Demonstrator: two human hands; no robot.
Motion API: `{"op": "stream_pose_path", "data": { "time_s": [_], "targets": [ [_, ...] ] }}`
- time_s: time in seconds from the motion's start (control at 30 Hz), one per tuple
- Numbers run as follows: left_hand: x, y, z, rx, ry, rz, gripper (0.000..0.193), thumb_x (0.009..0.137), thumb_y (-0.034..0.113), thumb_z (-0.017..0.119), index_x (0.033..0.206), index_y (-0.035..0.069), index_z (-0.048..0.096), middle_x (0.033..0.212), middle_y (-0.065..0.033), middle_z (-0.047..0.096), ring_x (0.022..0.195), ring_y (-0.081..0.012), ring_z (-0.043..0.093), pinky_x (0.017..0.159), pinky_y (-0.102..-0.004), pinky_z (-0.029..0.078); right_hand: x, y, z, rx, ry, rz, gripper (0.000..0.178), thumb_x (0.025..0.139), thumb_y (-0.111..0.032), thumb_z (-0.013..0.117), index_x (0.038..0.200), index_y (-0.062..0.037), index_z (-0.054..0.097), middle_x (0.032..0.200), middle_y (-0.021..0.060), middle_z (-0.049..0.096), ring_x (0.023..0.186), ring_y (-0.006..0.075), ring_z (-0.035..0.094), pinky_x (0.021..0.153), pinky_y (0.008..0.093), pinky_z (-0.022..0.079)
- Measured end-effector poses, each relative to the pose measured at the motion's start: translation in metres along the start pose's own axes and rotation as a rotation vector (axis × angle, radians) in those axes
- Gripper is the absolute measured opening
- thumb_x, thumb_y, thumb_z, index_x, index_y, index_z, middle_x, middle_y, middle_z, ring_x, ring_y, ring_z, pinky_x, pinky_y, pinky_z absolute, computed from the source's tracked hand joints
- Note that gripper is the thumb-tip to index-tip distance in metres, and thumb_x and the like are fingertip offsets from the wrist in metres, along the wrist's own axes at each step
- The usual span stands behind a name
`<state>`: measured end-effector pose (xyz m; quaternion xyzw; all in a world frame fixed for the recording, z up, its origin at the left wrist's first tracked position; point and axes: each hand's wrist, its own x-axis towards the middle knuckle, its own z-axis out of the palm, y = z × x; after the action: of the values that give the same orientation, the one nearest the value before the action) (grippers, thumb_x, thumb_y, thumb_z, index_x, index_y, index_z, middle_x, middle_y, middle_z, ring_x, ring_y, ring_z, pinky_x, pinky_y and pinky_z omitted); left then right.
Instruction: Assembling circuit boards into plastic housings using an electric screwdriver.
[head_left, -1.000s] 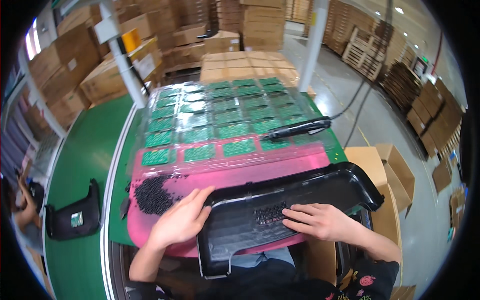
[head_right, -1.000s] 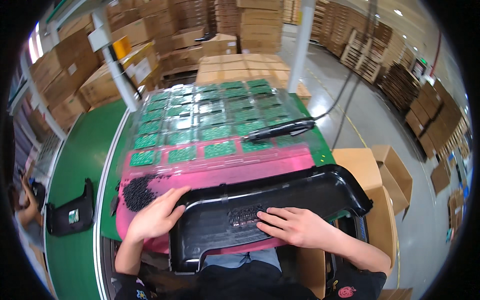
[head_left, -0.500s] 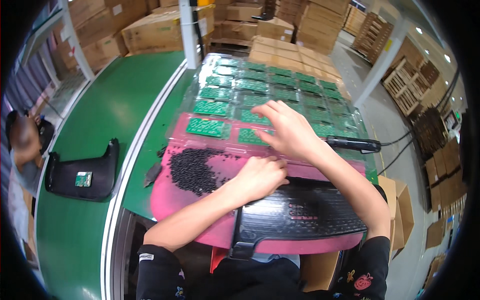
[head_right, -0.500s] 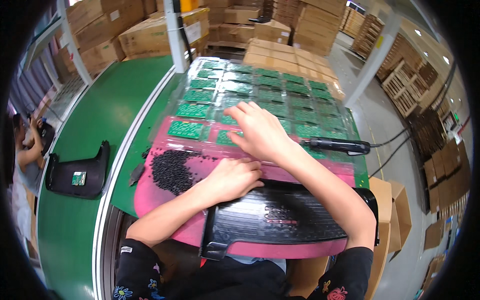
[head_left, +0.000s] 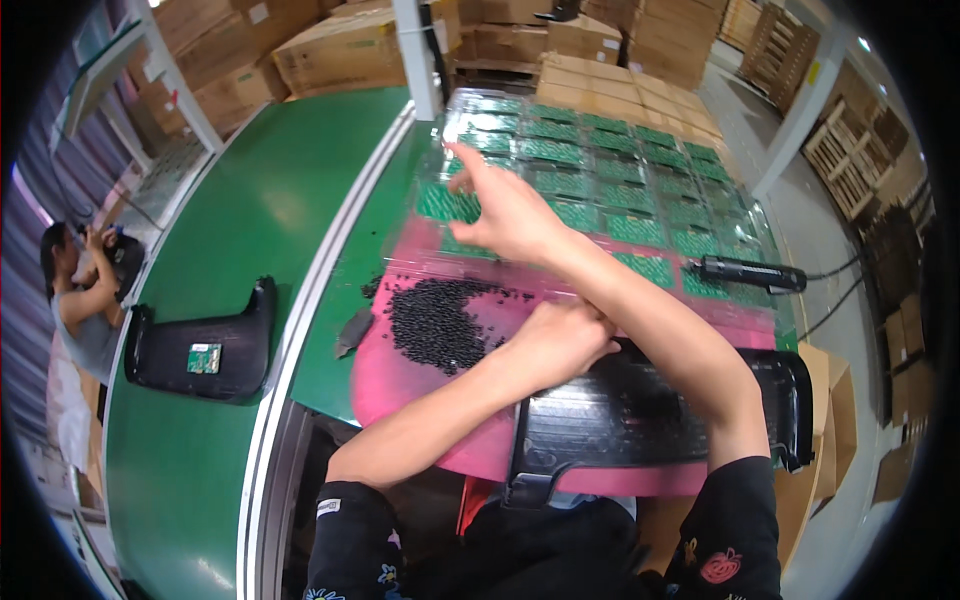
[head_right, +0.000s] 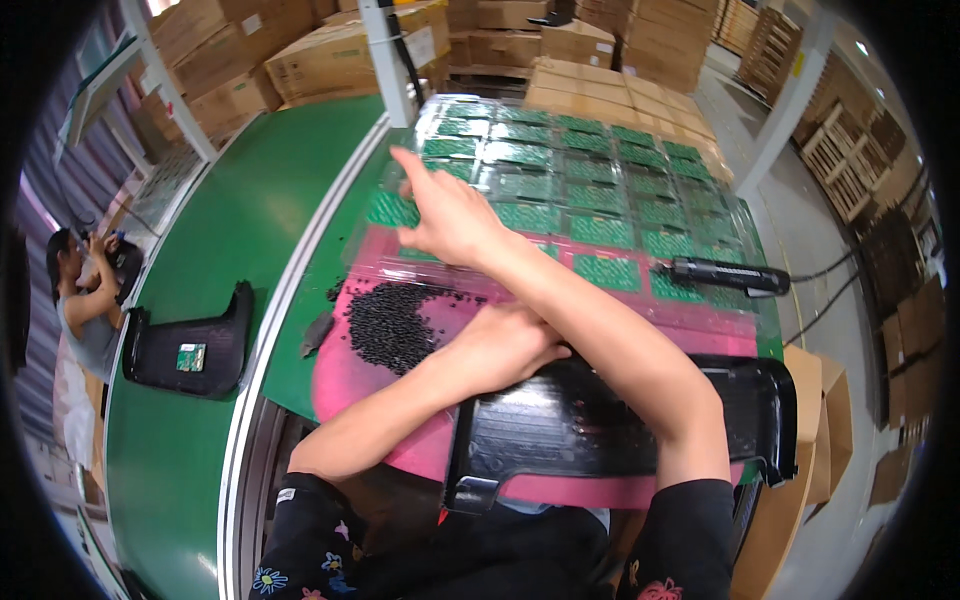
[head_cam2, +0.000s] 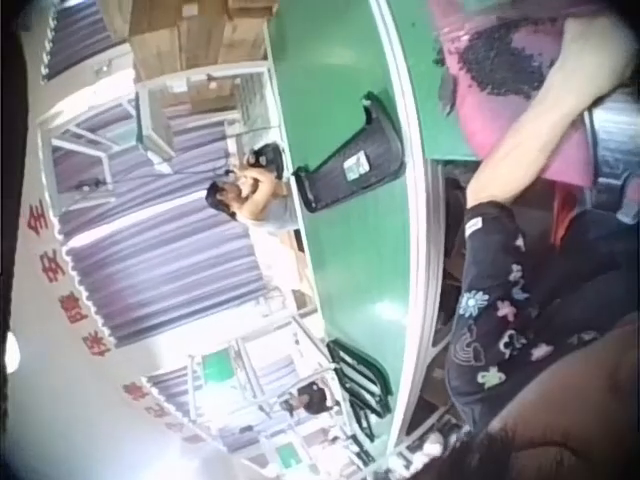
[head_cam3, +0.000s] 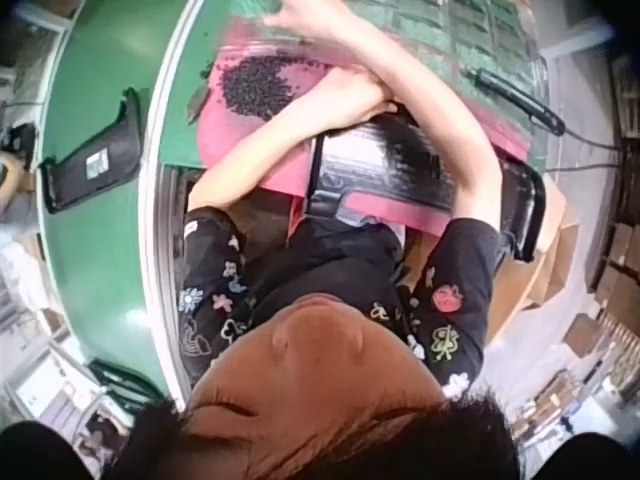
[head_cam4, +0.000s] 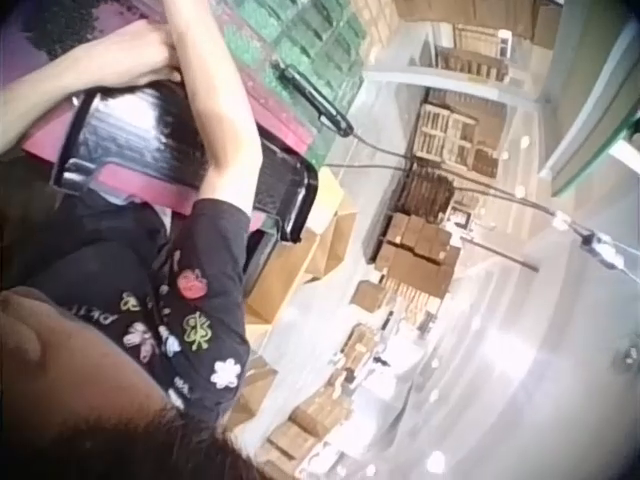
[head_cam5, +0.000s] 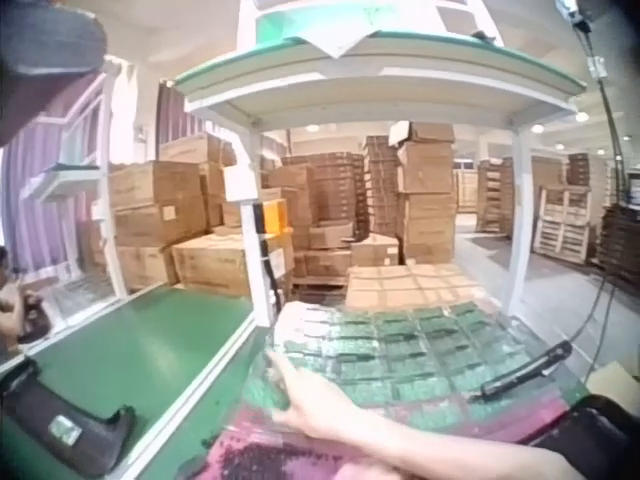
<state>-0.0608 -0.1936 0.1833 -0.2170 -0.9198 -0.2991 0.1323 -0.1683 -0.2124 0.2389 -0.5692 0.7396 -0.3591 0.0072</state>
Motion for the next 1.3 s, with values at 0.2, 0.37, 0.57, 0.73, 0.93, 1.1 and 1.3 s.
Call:
{"op": "stream_pose_path", "data": {
  "time_s": [0.2, 0.37, 0.57, 0.73, 0.93, 1.1, 1.3],
  "targets": [
    [0.003, 0.01, -0.016, 0.206, 0.245, -0.052, 0.071, 0.079, 0.036, 0.075, 0.132, 0.0, 0.044, 0.135, -0.0227, 0.04, 0.126, -0.0401, 0.035, 0.106, -0.0523, 0.029, -0.077, -0.038, -0.098, 0.46, 0.449, -0.087, 0.068, 0.077, -0.009, 0.074, 0.139, -0.0109, 0.045, 0.112, 0.0106, 0.057, 0.098, 0.0176, 0.06, 0.086, 0.0324, 0.053],
    [0.001, -0.004, -0.029, -0.167, 0.469, -0.014, 0.055, 0.088, 0.04, 0.056, 0.12, 0.002, 0.034, 0.121, -0.0172, 0.039, 0.115, -0.0302, 0.037, 0.105, -0.0447, 0.027, -0.168, -0.055, -0.148, 0.432, 0.572, 0.02, 0.071, 0.081, -0.004, 0.064, 0.145, 0.0007, 0.033, 0.124, 0.0173, 0.055, 0.112, 0.0267, 0.06, 0.097, 0.0384, 0.051],
    [-0.005, 0.022, -0.018, -0.743, 0.32, 0.068, 0.046, 0.083, 0.006, 0.062, 0.117, 0.007, 0.032, 0.119, -0.0128, 0.038, 0.092, -0.0148, 0.039, 0.077, -0.0299, 0.039, -0.228, -0.056, -0.123, 0.609, 0.523, 0.099, 0.08, 0.079, -0.001, 0.069, 0.145, 0.0031, 0.023, 0.128, 0.023, 0.051, 0.118, 0.032, 0.058, 0.099, 0.0422, 0.051],
    [-0.001, 0.043, -0.019, -0.706, 0.106, -0.04, 0.076, 0.067, 0.012, 0.085, 0.134, 0.004, 0.049, 0.124, -0.0104, 0.056, 0.099, -0.0166, 0.057, 0.07, -0.0276, 0.05, -0.247, -0.042, -0.106, 0.594, 0.553, 0.089, 0.078, 0.079, -0.001, 0.071, 0.143, 0.0028, 0.026, 0.129, 0.0236, 0.052, 0.119, 0.0299, 0.058, 0.101, 0.0397, 0.048],
    [0.0, 0.037, -0.024, -0.517, 0.13, -0.033, 0.056, 0.068, 0.008, 0.084, 0.12, 0.002, 0.064, 0.108, -0.0093, 0.064, 0.09, -0.0157, 0.062, 0.066, -0.0261, 0.053, -0.26, -0.036, -0.101, 0.633, 0.527, 0.194, 0.076, 0.084, -0.003, 0.069, 0.146, 0.0064, 0.026, 0.137, 0.0286, 0.05, 0.124, 0.0294, 0.055, 0.104, 0.0389, 0.045],
    [0.0, 0.035, -0.023, -0.465, -0.015, -0.086, 0.06, 0.068, -0.001, 0.081, 0.125, 0.003, 0.062, 0.113, -0.0089, 0.06, 0.086, -0.0139, 0.059, 0.061, -0.0239, 0.053, -0.287, -0.017, -0.109, 0.495, 0.413, 0.286, 0.062, 0.088, -0.009, 0.068, 0.141, 0.0069, 0.041, 0.136, 0.024, 0.054, 0.119, 0.026, 0.058, 0.1, 0.0369, 0.046],
    [0.005, 0.031, -0.022, -0.33, -0.266, -0.203, 0.056, 0.068, 0.003, 0.082, 0.12, 0.004, 0.061, 0.106, -0.0069, 0.059, 0.078, -0.0161, 0.058, 0.062, -0.0277, 0.05, -0.296, 0.004, -0.114, 0.124, 0.142, 0.336, 0.056, 0.072, -0.013, 0.081, 0.122, -0.0018, 0.059, 0.127, 0.0143, 0.06, 0.118, 0.0325, 0.056, 0.101, 0.0407, 0.044]
  ]
}}
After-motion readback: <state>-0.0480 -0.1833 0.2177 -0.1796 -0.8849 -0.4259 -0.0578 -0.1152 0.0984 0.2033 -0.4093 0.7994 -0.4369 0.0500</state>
